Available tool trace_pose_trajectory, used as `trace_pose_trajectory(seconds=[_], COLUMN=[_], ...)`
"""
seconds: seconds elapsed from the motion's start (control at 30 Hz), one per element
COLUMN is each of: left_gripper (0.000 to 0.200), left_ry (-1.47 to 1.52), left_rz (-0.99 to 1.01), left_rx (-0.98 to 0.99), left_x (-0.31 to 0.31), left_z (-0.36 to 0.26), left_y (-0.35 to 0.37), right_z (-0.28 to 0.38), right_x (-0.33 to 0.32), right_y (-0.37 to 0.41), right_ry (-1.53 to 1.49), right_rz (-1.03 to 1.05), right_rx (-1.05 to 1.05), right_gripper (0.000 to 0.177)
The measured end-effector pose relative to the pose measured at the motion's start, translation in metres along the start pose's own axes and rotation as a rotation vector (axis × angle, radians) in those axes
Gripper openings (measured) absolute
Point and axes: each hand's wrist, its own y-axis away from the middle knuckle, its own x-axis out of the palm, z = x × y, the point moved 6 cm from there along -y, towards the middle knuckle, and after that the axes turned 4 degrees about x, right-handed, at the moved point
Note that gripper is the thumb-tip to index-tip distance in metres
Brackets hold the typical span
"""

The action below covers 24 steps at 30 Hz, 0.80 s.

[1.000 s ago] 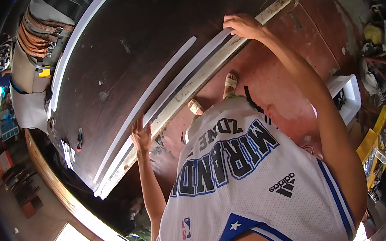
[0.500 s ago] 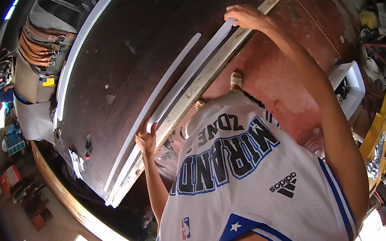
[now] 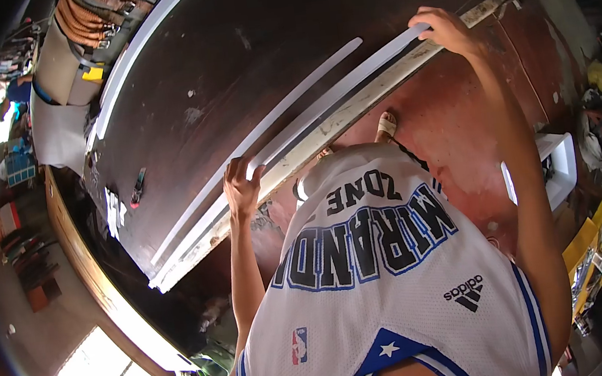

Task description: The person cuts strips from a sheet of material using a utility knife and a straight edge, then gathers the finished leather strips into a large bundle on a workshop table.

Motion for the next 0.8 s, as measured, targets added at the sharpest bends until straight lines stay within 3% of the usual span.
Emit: trace_pose_trajectory(seconds=[0.4,0.8], left_gripper=[0.035,0.035], left_ry=[-0.004,0.042], left_rz=[0.033,0.03], left_rx=[0.04,0.035], left_x=[0.002,-0.016], left_z=[0.026,0.067], left_y=[0.017,0.043], right_z=[0.015,0.035], right_x=[0.01,0.031], right_y=[0.0,0.001], right_ry=[0.003,0.046], right_rz=[0.085,0.089], right_rx=[0.077,-0.01], right_gripper=[0.026,0.028])
